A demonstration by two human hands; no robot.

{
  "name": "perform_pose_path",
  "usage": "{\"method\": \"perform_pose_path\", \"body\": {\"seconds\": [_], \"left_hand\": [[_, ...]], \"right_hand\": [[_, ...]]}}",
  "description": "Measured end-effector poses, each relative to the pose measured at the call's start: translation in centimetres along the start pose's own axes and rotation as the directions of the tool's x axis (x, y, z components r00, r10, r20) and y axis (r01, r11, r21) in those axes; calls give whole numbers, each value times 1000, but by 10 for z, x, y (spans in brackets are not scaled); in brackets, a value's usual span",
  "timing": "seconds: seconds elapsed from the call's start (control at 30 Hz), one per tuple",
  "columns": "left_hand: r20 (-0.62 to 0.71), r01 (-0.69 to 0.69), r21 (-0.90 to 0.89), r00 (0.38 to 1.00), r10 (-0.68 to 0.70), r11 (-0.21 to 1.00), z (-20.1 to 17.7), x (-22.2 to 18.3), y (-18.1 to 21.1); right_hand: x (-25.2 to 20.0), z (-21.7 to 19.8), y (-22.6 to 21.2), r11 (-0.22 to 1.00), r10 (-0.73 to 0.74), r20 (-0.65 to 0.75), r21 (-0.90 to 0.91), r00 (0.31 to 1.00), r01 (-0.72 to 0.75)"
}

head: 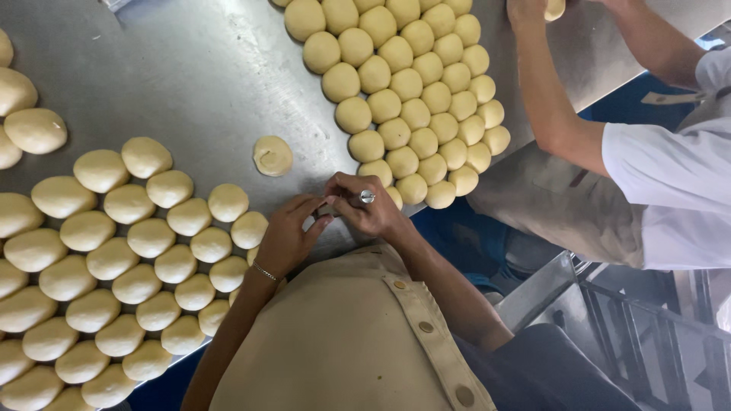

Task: The person prepares bread dough on a metal table by flattening small dough balls with a rolling tool, rolling them into cylinders by hand, and placing them into metal molds.

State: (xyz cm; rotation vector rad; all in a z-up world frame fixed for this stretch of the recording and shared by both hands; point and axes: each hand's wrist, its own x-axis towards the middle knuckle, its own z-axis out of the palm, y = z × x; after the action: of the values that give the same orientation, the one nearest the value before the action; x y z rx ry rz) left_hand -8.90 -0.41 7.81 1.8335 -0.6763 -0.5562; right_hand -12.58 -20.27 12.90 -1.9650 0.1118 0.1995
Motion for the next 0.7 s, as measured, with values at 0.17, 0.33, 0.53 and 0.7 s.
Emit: {"method": "perform_pose_path", "body": {"seconds": [0.17,0.33,0.53,0.7], "left_hand": [[-77,48,-60,996,-53,997,5,-3,-1],[-90,77,-48,993,-81,996,4,-4,-1],[-102,80,-93,991,-89,992,2,-4,2],[-105,71,-62,992,-77,996,-2,-3,-2]], "right_hand": [[0,2,-2,997,-79,4,-8,997,79],[-1,3,-4,996,-84,15,16,996,84],[-5,10,-1,998,-63,-33,-2,997,63],[-4,21,8,995,-5,-75,-98,997,-2]]}}
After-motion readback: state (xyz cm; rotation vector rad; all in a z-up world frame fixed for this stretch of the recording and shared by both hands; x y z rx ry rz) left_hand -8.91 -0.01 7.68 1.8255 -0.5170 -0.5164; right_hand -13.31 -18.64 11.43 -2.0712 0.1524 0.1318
